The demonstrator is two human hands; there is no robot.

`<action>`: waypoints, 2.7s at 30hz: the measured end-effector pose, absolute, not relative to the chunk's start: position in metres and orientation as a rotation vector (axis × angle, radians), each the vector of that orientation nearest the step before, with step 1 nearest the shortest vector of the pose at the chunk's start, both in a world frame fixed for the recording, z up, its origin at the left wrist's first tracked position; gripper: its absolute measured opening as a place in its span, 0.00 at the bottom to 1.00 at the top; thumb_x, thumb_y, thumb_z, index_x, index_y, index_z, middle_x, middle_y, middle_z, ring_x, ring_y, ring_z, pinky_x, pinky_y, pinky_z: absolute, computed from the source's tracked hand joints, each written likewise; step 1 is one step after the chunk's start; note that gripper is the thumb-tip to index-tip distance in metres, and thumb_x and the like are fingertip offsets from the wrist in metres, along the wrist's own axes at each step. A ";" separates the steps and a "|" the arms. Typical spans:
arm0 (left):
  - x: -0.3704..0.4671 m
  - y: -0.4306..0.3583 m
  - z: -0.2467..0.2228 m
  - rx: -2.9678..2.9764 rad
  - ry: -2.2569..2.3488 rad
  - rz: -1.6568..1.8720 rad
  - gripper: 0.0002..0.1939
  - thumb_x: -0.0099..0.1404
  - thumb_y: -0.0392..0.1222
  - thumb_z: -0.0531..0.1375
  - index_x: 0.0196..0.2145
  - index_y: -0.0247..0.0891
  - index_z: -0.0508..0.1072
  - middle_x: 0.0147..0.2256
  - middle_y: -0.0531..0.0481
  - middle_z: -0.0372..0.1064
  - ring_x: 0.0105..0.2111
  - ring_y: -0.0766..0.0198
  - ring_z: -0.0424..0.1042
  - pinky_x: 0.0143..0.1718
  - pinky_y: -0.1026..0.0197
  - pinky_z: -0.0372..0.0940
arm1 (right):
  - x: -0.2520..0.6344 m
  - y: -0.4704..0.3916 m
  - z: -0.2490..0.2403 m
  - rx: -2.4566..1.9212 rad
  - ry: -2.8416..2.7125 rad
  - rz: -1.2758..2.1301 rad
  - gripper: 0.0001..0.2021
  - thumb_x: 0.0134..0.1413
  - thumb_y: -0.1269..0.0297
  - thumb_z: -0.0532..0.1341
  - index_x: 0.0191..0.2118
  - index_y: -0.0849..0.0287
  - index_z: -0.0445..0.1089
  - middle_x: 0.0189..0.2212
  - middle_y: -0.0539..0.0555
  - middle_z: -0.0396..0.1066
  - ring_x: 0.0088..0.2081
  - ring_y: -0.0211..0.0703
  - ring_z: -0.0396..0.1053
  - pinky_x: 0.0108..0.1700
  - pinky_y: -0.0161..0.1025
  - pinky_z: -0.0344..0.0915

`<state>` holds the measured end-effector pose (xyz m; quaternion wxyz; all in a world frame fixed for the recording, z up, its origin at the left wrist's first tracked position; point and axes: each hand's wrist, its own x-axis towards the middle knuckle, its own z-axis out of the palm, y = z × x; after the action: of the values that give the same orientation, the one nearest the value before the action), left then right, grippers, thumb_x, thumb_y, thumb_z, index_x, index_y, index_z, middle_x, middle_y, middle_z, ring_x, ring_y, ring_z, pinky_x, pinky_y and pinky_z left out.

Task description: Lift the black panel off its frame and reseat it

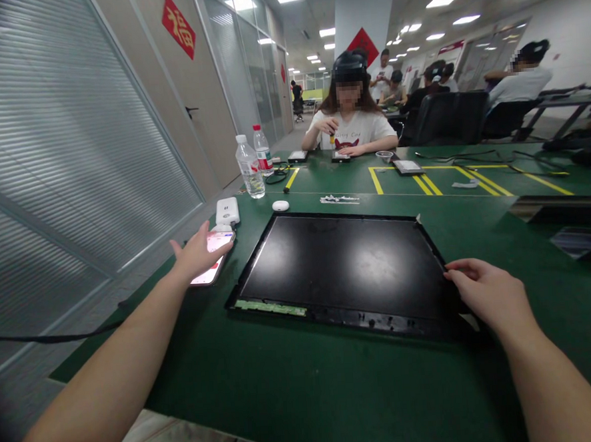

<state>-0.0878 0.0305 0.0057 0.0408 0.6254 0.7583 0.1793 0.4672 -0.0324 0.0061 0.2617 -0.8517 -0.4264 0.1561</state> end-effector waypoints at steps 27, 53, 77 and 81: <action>-0.078 0.012 0.021 1.647 2.413 0.593 0.54 0.68 0.58 0.68 0.80 0.37 0.51 0.69 0.27 0.70 0.75 0.22 0.55 0.72 0.14 0.32 | 0.460 -0.035 0.015 -2.354 -1.159 0.451 0.15 0.45 0.52 0.60 0.35 0.50 0.79 0.36 0.56 0.83 0.36 0.57 0.77 0.47 0.51 0.66; -0.064 0.005 0.026 1.782 2.528 0.381 0.50 0.66 0.51 0.70 0.79 0.39 0.56 0.59 0.33 0.80 0.65 0.29 0.69 0.66 0.32 0.57 | 0.460 -0.035 0.015 -2.340 -1.178 0.442 0.15 0.43 0.50 0.59 0.34 0.50 0.78 0.36 0.56 0.83 0.37 0.58 0.77 0.50 0.52 0.67; -0.027 0.009 -0.017 2.226 1.865 0.362 0.27 0.74 0.41 0.52 0.62 0.27 0.81 0.70 0.29 0.70 0.71 0.41 0.69 0.74 0.46 0.60 | 0.479 -0.032 -0.008 -2.261 -1.220 0.436 0.18 0.48 0.51 0.62 0.40 0.53 0.83 0.36 0.57 0.82 0.37 0.56 0.79 0.47 0.50 0.69; -0.031 0.010 -0.014 2.213 1.848 0.383 0.26 0.73 0.39 0.52 0.59 0.32 0.83 0.69 0.33 0.72 0.70 0.42 0.70 0.74 0.46 0.61 | 0.477 -0.032 -0.009 -2.241 -1.225 0.423 0.17 0.48 0.51 0.63 0.40 0.54 0.82 0.35 0.57 0.82 0.37 0.56 0.78 0.47 0.51 0.70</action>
<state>-0.0311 0.0103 -0.0145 0.1162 0.7557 0.6312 0.1307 0.4775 -0.0323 -0.0086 0.2730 -0.8328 -0.4552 0.1573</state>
